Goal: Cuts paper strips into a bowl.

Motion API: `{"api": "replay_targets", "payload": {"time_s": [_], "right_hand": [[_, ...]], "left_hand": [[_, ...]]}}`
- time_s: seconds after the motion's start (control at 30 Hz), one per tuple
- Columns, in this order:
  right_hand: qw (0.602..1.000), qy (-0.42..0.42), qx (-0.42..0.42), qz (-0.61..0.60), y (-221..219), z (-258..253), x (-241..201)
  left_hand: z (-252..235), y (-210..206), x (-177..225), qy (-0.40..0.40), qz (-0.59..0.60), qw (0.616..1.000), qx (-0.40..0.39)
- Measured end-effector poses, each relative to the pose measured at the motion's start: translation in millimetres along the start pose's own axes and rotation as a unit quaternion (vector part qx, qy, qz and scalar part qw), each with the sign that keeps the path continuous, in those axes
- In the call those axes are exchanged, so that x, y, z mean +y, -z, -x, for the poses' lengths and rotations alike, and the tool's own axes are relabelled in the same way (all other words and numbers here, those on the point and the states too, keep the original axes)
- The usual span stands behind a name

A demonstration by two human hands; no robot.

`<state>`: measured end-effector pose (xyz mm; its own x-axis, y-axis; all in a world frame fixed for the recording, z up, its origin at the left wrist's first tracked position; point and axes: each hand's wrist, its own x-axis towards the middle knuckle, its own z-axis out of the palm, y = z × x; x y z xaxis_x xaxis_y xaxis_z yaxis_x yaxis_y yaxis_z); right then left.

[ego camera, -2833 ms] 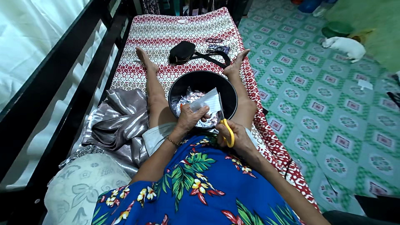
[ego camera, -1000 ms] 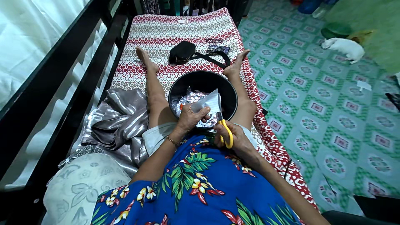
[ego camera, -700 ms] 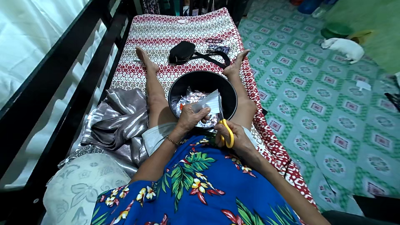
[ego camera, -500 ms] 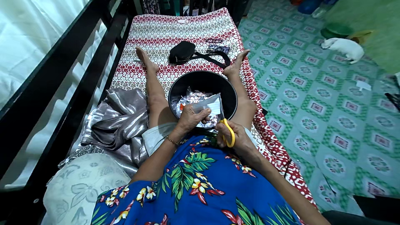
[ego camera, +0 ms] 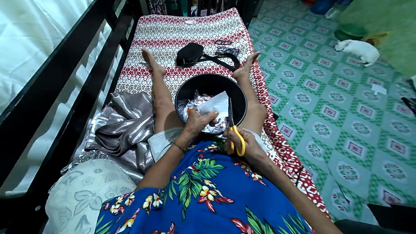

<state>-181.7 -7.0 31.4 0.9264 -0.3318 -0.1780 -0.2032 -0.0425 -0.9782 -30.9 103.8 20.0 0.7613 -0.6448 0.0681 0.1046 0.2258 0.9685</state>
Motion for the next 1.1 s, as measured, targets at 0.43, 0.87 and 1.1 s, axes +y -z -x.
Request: {"api": "replay_targets", "payload": {"time_s": [0.43,0.87,1.1], "right_hand": [[0.995,0.017,-0.050,0.086,0.2,4.6,1.2],[0.996,-0.014,-0.029,0.078,-4.6,0.5,-4.5],[0.999,0.021,-0.007,0.049,-5.4,0.0,1.5]], "left_hand": [[-2.1,-4.8,-0.9,-0.011,0.039,0.996,0.077],[-1.3,-2.3,-5.3,-0.038,0.025,0.998,0.042],[-1.9,-1.1,-6.1,-0.043,0.011,0.998,0.033]]}}
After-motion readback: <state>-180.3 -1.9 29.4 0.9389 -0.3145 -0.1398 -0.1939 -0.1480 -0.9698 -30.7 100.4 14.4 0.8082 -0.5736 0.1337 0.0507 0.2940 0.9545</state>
